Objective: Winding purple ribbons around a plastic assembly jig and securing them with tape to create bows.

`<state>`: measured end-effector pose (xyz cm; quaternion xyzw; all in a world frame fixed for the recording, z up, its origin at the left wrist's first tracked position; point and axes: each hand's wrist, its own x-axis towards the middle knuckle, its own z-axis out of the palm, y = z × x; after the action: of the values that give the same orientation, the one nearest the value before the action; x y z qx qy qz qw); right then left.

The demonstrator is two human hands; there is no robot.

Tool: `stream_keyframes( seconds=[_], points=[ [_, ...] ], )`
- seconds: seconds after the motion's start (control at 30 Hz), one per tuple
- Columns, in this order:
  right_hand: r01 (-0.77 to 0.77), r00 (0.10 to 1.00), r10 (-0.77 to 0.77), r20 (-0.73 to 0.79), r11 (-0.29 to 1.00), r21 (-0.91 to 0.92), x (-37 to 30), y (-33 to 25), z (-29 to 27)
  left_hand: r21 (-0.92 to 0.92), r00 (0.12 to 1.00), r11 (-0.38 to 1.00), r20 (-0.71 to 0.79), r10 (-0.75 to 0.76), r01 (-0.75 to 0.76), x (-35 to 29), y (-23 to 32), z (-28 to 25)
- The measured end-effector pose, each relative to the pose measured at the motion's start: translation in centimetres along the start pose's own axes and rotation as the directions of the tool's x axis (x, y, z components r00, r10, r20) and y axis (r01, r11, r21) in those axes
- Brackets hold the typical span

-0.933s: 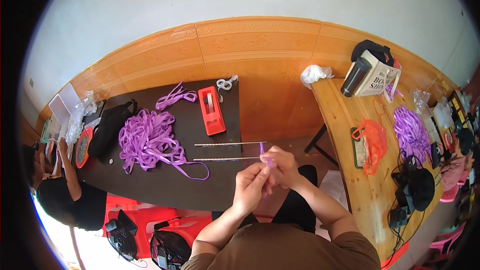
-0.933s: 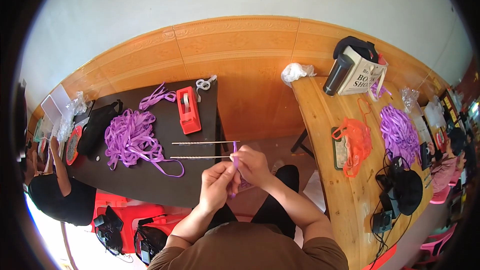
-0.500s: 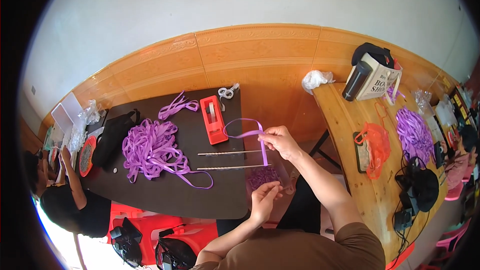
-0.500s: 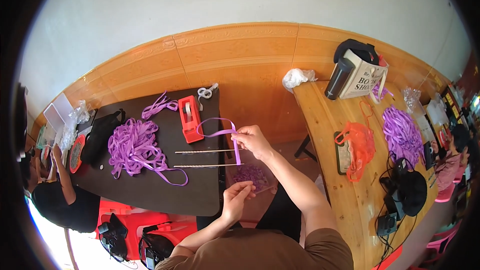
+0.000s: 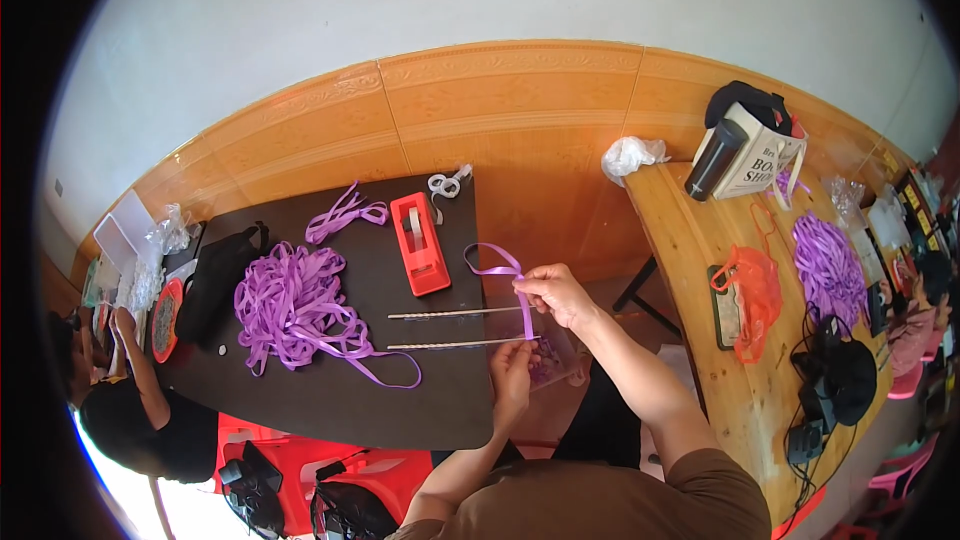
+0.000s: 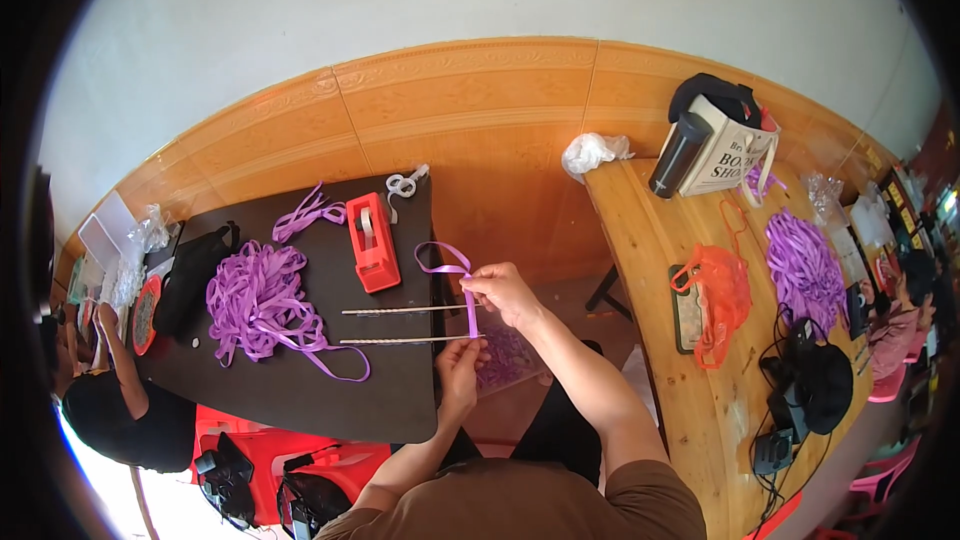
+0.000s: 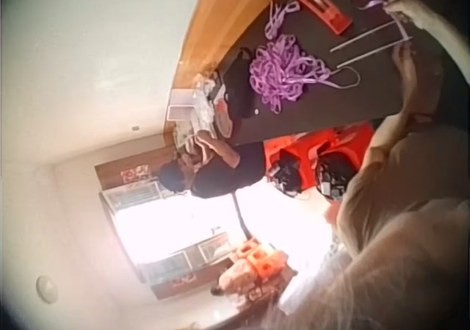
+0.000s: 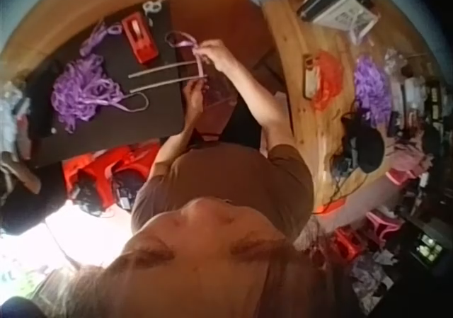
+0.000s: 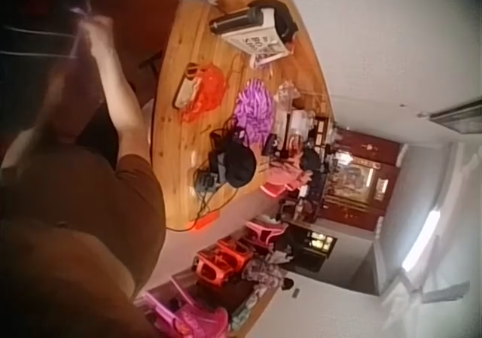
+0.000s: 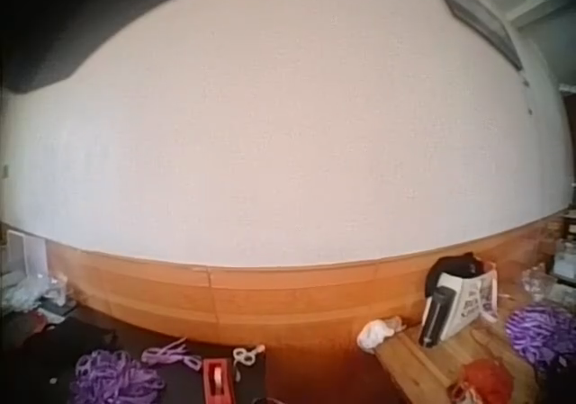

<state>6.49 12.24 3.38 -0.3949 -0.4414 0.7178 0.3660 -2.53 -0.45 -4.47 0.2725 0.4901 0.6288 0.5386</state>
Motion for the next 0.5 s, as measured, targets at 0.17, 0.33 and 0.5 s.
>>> stream_keyframes(
  seconds=[0.17, 0.33, 0.5],
  points=[
    [0.002, 0.998, 0.001, -0.07, 0.999, 0.049, -0.1, 0.8, 0.1, -0.07, 0.994, 0.991, -0.02, 0.11, -0.111, 1.3, 1.4, 1.7],
    [0.043, 0.981, -0.022, -0.191, 0.994, 0.104, -0.4, 1.0, 0.5, -0.054, 0.933, 0.938, -0.138, 0.333, -0.342, 2.9, 0.8, 2.7],
    [0.09, 0.986, -0.071, -0.149, 0.988, 0.125, -0.6, 1.0, 0.5, -0.06, 0.994, 0.992, 0.02, 0.111, -0.11, -0.5, 1.6, 2.8]
  ],
)
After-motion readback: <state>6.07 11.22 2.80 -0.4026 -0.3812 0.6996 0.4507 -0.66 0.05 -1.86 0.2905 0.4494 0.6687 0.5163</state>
